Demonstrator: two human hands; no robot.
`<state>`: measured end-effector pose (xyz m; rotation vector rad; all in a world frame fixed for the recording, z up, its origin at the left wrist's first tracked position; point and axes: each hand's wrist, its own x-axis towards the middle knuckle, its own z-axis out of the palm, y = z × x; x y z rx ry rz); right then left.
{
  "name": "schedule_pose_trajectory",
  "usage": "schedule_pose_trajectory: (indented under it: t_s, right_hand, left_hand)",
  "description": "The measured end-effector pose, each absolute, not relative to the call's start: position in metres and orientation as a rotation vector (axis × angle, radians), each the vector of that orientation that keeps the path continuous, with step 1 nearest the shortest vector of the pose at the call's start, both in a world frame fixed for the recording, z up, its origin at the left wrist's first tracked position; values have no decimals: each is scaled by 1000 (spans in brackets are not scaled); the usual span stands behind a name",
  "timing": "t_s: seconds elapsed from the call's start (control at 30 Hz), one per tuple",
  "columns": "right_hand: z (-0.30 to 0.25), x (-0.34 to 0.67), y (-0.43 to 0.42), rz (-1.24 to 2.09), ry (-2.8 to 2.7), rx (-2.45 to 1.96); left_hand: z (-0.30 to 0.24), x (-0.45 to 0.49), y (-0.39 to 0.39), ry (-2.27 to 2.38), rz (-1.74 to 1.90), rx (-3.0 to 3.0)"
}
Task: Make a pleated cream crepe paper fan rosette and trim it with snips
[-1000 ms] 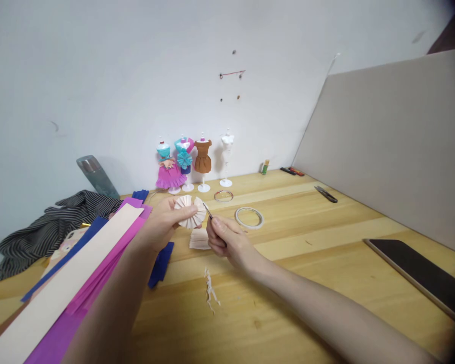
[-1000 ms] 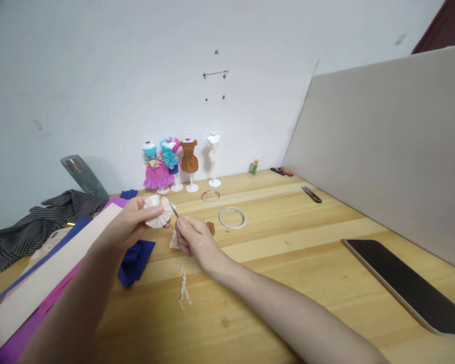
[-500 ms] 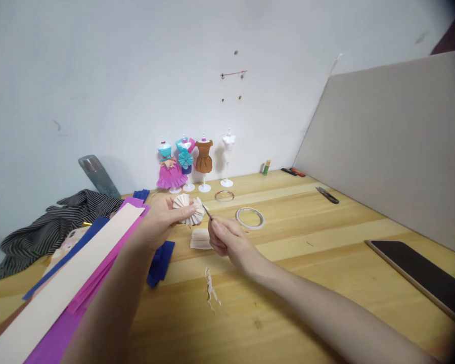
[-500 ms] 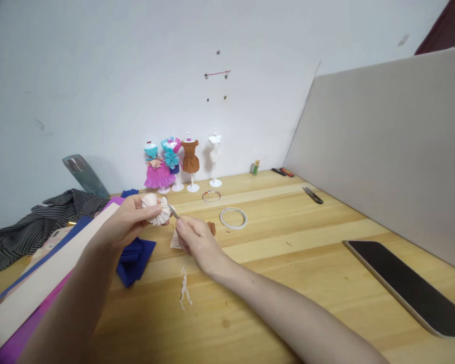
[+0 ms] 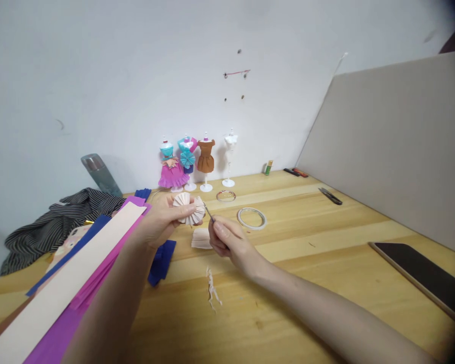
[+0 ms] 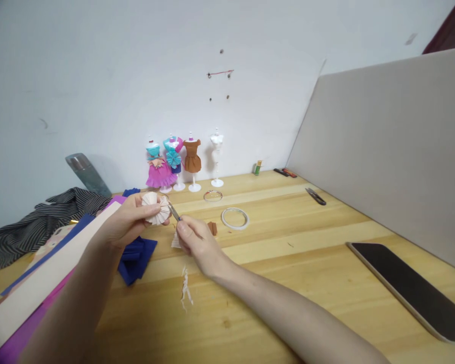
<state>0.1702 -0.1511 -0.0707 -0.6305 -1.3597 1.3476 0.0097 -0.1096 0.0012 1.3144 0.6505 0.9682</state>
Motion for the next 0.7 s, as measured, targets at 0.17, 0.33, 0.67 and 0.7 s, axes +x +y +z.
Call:
schedule_pose_trajectory:
  t_s: [0.17,0.33,0.67,0.7]
  right_hand:
    - [-72,171,-151,1367,-1365,-654]
    - [-72,171,-151,1361,-1385,-643]
    - [-71,170,-152,1353,-1402,-619]
    - [-72,171,-152,1350,-1409,-619]
  left_hand:
    - [1,9,-109,648,949,1337]
    - [1,8,-109,651,907,1395]
    - [2,9,-110,651,907,1389]
    - [2,10,-110,651,902,1389]
